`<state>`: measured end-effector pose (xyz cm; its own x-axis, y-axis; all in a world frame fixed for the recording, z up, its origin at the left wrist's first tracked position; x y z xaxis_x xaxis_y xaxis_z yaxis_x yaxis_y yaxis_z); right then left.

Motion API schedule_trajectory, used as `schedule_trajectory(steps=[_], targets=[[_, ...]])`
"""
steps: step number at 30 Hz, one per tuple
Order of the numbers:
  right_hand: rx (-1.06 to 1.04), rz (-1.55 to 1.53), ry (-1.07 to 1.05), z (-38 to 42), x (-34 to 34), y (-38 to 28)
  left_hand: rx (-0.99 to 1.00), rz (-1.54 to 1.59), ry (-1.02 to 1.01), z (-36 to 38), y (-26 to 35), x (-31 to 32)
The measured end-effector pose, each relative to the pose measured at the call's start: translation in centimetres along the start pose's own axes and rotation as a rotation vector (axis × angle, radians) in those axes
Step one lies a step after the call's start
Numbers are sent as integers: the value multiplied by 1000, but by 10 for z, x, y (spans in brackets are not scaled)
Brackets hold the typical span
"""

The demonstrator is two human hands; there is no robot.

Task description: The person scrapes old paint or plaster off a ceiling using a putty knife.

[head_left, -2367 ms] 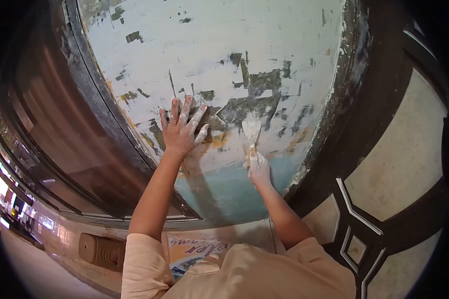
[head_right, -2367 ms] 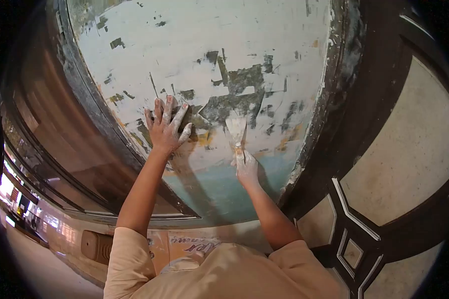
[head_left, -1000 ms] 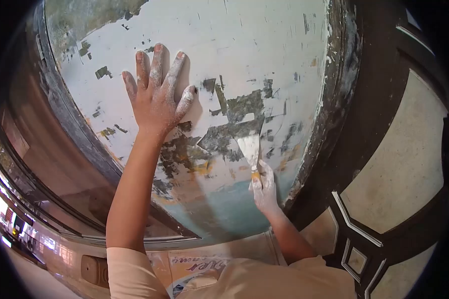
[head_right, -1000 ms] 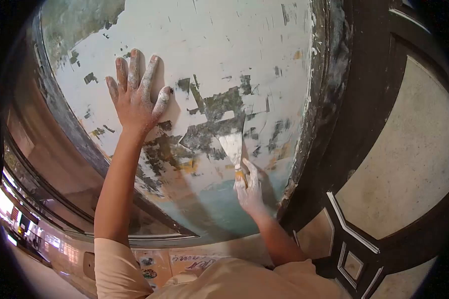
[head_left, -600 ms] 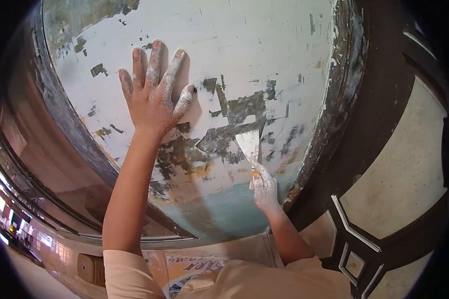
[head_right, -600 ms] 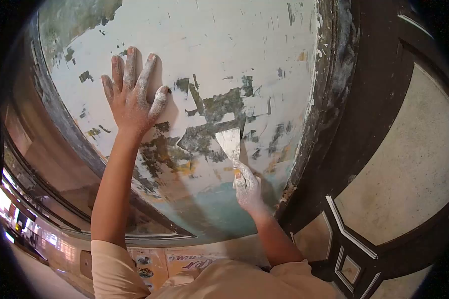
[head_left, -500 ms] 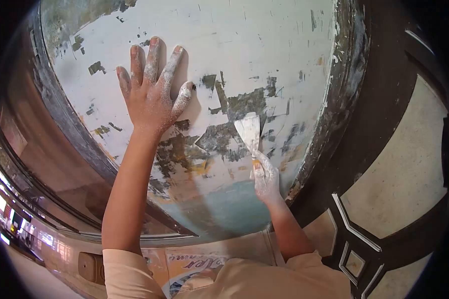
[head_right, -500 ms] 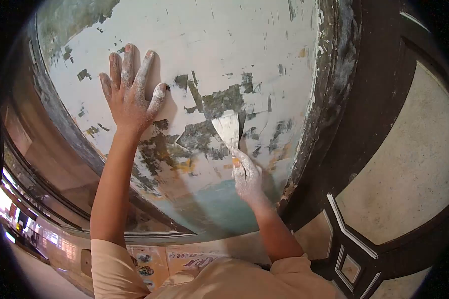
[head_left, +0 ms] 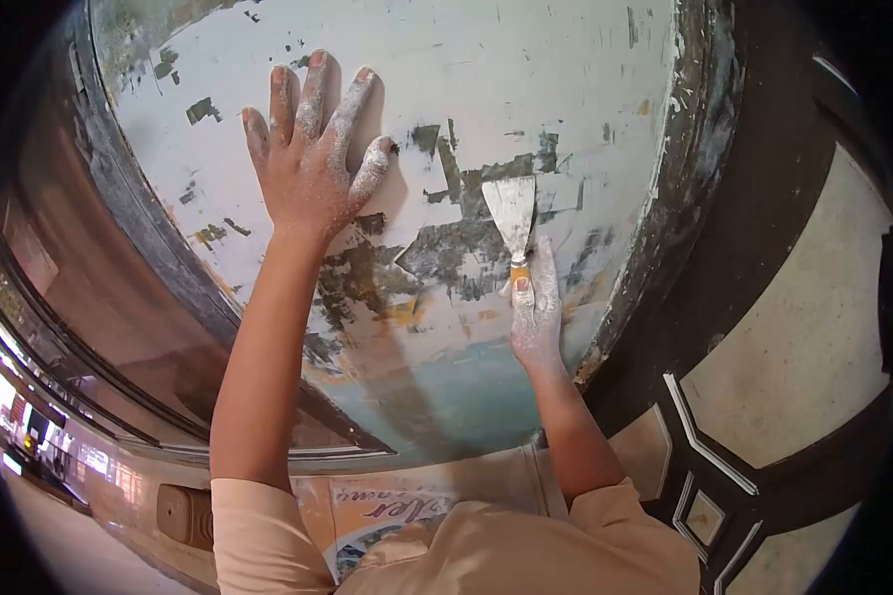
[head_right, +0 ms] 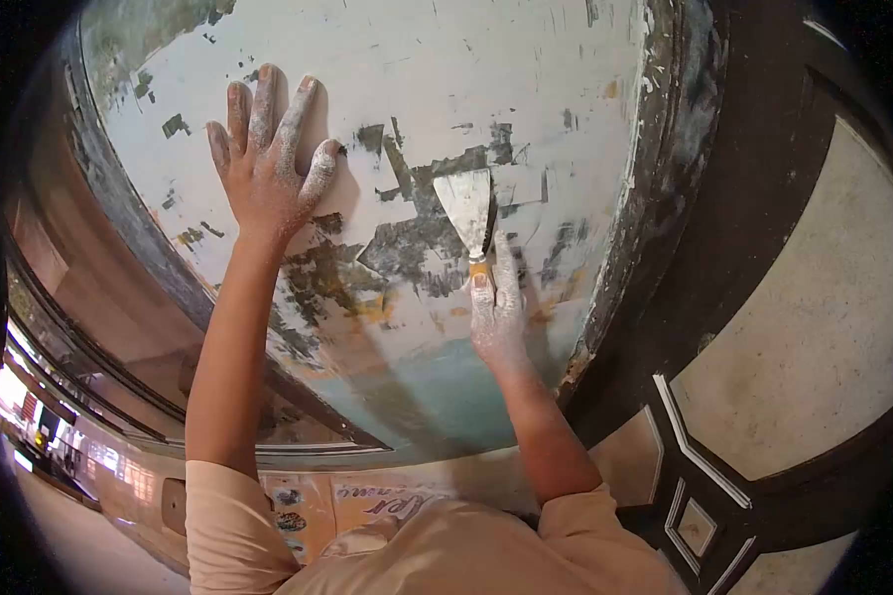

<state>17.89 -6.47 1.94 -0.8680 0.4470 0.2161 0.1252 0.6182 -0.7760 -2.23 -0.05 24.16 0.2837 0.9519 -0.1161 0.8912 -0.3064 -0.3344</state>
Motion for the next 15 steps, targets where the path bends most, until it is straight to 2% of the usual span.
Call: schedule_trajectory(steps=[2, 4, 5, 6, 9, 10, 13, 15], targets=[[-122, 132, 85, 19, -20, 25, -9, 4, -6, 1, 0, 1], [94, -40, 60, 57, -39, 83, -25, 9, -19, 7, 3, 1], [283, -4, 118, 80, -52, 110, -50, 19, -36, 11, 4, 1], [358, -39, 176, 96, -61, 123, -75, 27, -48, 13, 5, 2], [287, 1, 209, 69, -66, 100, -112, 31, -62, 21, 16, 5], [122, -1, 172, 47, -58, 55, -116, 65, -62, 25, 23, 6], [119, -31, 169, 3, -55, 15, -82, 66, -112, 39, 46, 9], [118, 34, 115, 6, -58, 23, -78, 46, -130, 51, 54, 16]])
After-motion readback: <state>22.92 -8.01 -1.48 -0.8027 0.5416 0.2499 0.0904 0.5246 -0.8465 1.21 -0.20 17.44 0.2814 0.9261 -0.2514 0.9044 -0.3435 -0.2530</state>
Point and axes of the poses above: each hand's wrist, its own z-axis away from the middle knuckle, its own x-axis out of the palm, y = z × x, the point moved 7 cm from there along -z, towards the middle knuckle, and after that the axes turned 7 degrees about -z, right-handed, at the moved point
